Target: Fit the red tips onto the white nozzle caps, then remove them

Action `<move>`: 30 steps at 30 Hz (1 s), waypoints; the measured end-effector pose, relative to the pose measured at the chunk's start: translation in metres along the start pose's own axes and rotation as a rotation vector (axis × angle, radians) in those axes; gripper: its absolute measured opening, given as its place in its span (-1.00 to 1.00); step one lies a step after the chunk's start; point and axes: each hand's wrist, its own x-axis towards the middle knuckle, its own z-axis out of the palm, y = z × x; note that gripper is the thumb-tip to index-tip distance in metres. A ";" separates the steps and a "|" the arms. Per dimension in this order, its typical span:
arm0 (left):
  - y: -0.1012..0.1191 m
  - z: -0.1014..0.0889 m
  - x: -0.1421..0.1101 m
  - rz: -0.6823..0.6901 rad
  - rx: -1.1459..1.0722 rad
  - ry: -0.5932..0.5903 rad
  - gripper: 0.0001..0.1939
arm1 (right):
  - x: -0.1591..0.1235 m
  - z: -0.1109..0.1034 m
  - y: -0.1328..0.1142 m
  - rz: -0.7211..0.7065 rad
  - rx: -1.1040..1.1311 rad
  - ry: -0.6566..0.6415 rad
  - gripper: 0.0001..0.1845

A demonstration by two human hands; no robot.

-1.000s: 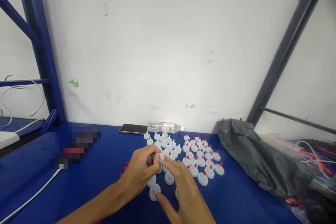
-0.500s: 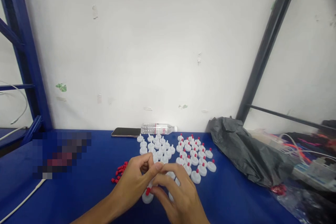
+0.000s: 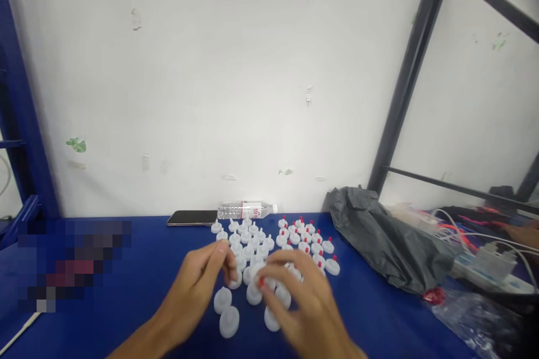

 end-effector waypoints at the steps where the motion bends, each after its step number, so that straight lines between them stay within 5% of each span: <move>1: -0.001 -0.008 0.005 0.044 0.064 0.024 -0.52 | 0.008 -0.013 0.010 0.043 -0.013 0.051 -0.82; 6: -0.025 -0.052 0.036 0.194 0.569 0.140 -0.60 | 0.058 -0.065 0.096 0.210 -0.128 0.081 -0.87; 9: -0.050 -0.070 0.044 0.121 0.772 0.204 -0.66 | 0.072 -0.059 0.149 0.322 -0.158 -0.077 -0.79; 12: -0.070 -0.080 0.042 0.069 0.844 0.173 -0.71 | 0.071 -0.032 0.174 0.329 -0.149 -0.161 -0.74; 18: -0.079 -0.084 0.035 0.026 0.758 -0.090 -0.67 | 0.081 0.018 0.165 0.203 -0.032 -0.444 -0.80; 23: -0.074 -0.082 0.032 0.081 0.754 -0.188 -0.69 | 0.095 0.047 0.160 0.179 -0.040 -0.587 -0.85; 30: -0.072 -0.081 0.031 0.053 0.743 -0.250 -0.70 | 0.082 0.039 0.138 0.131 -0.082 -0.567 -0.73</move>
